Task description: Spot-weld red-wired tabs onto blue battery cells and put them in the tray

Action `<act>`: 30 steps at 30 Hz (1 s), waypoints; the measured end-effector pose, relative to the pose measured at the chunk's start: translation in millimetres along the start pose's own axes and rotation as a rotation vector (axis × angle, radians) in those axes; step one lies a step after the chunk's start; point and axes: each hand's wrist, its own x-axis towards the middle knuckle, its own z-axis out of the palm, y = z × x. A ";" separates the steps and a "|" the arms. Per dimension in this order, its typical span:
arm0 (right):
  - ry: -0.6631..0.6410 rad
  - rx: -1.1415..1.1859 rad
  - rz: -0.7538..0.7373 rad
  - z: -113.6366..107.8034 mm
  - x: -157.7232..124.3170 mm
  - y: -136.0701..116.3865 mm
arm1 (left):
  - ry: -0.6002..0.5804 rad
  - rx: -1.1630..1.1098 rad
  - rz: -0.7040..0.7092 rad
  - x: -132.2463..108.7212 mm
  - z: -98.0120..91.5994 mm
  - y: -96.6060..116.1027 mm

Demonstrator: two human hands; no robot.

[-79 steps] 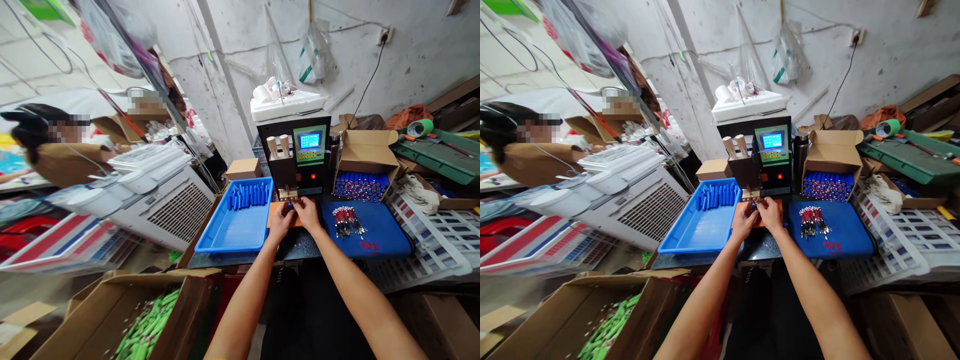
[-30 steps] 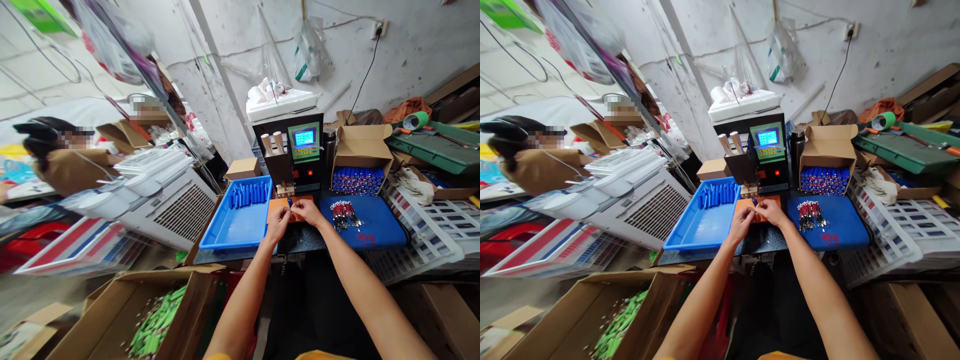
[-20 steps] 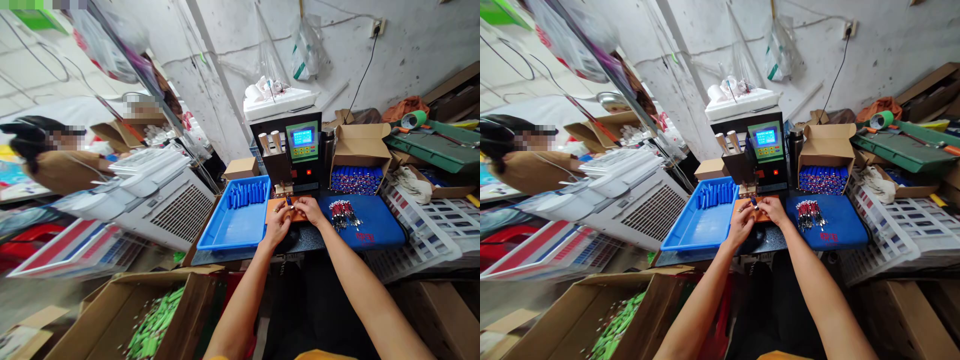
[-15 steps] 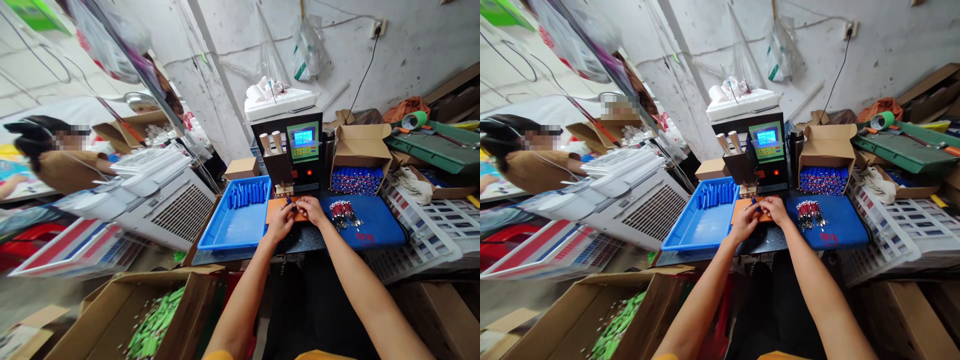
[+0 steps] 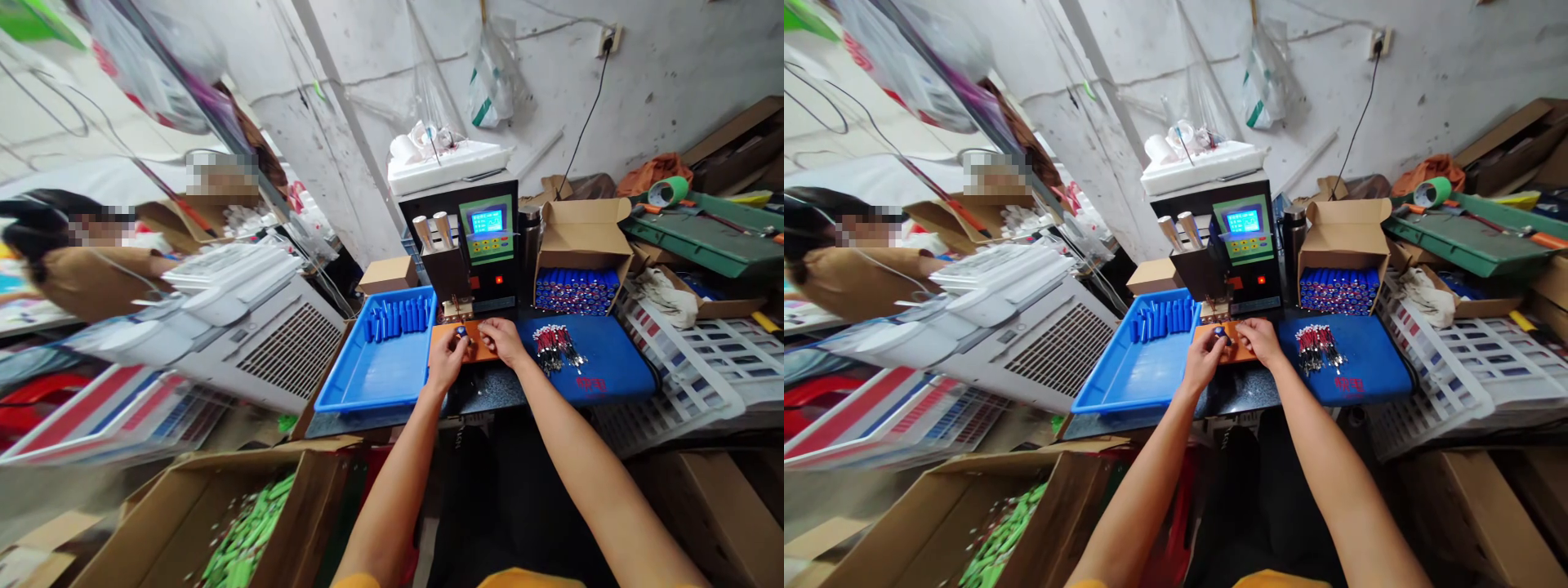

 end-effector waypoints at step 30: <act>0.221 -0.311 -0.241 24.6 10.2 14.4 | 0.016 0.071 0.025 5.5 7.3 -16.8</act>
